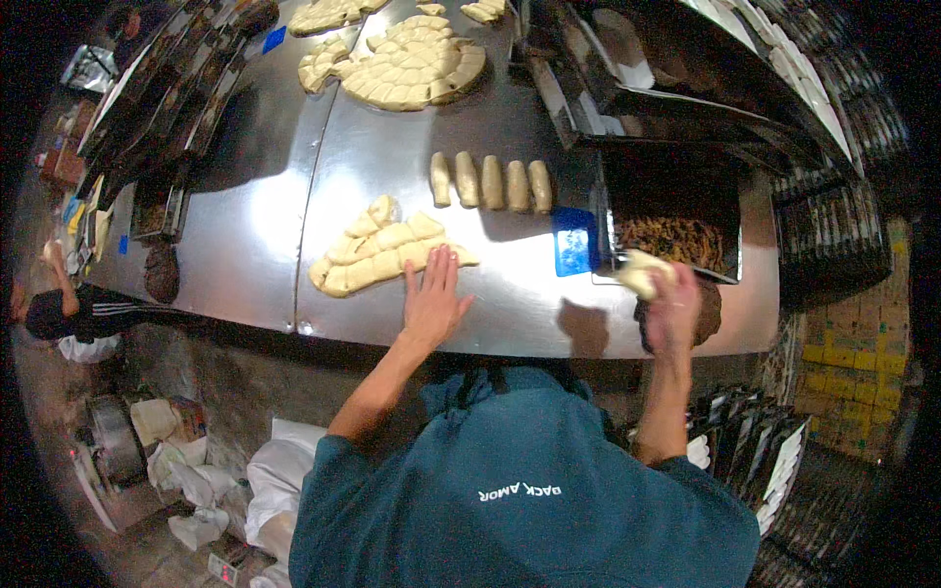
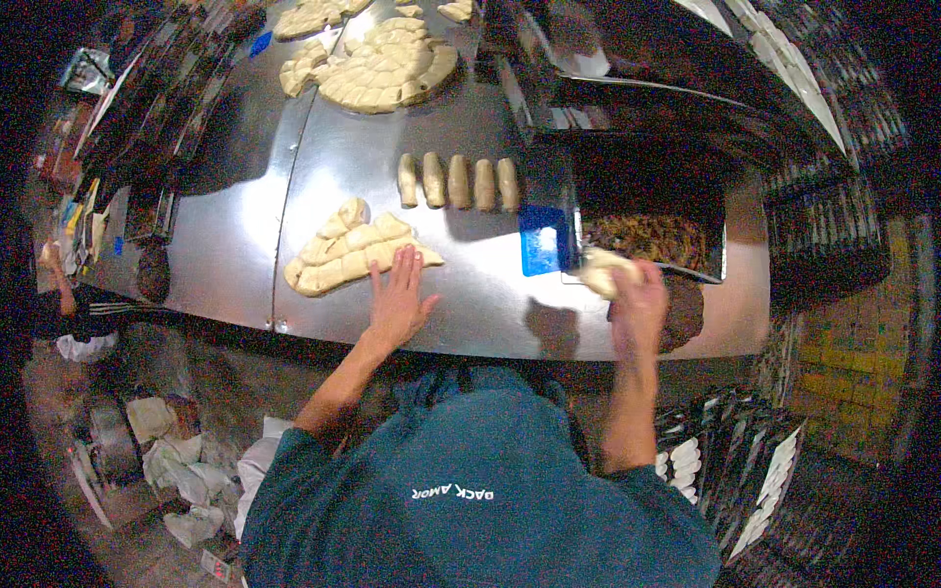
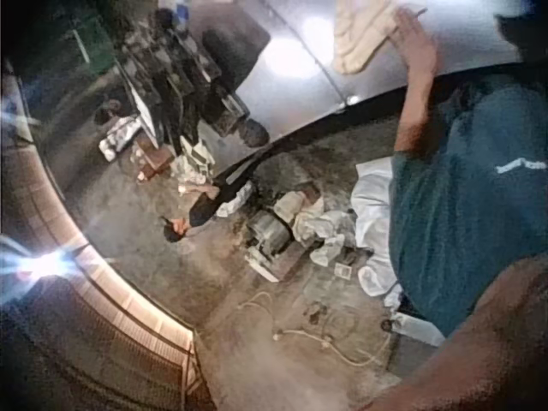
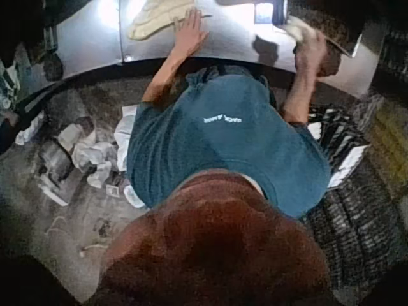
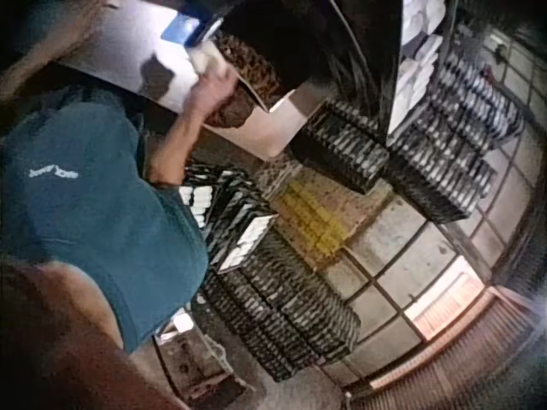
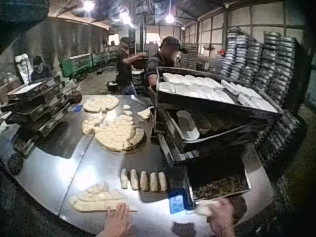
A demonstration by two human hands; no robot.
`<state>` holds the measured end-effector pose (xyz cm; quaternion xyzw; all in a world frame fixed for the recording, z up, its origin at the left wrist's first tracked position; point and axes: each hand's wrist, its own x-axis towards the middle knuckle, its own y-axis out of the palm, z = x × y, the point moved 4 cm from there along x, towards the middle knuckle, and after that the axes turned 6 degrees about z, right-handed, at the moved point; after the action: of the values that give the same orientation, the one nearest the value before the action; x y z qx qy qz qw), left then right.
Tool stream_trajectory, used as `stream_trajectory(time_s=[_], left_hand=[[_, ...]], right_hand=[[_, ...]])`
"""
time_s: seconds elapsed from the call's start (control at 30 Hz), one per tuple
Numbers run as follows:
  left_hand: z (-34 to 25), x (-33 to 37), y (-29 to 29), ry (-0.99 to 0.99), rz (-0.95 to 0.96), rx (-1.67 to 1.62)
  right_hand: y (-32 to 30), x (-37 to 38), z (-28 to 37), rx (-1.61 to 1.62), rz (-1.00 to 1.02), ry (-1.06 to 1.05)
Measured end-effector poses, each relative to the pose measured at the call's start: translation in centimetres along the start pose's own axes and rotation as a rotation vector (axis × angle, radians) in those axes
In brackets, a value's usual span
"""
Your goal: The person fills small pieces of dough with a dark filling, rolls them into logs, and places them on a metal tray. They repeat this process multiple times, arranging the finished pastries in rows on the tray.
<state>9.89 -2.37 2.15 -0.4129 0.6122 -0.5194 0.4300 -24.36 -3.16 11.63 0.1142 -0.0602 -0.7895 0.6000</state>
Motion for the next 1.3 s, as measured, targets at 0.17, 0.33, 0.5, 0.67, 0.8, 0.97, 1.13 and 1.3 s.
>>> stream_trajectory(time_s=[0.17, 0.33, 0.5, 0.67, 0.8, 0.97, 1.13, 1.3], left_hand=[[-9.2, 2.8, -2.3, 0.056, 0.044, -0.902], [-13.5, 3.7, -6.4, 0.099, 0.031, -1.786], [-8.8, 2.3, -10.8, -0.069, -0.214, -1.697], [-6.2, 1.5, -10.3, -0.144, -0.801, -0.905], [-4.3, 0.8, -11.7, -0.07, -1.104, -0.873], [-1.8, -0.5, -11.5, -0.341, -0.723, -1.449], [-5.5, -2.2, -8.4, -0.131, -0.583, -1.477], [-3.8, -1.3, -1.9, -0.22, -0.314, -2.12]], right_hand=[[-1.4, -0.2, 2.4, -0.654, 0.245, -0.103], [7.2, -2.6, 1.5, -0.688, 0.418, -0.274], [12.0, -1.8, 0.4, -0.345, 0.388, -0.098], [18.1, -5.7, -3.0, -0.275, 0.192, -0.27], [20.7, -4.2, -4.5, 0.125, 0.25, 0.083], [19.7, -3.5, -2.9, -0.235, 0.142, -0.086], [16.2, -1.8, -4.5, -0.423, 0.022, -0.137], [15.3, -2.1, 2.8, -0.595, 0.158, 0.148]])
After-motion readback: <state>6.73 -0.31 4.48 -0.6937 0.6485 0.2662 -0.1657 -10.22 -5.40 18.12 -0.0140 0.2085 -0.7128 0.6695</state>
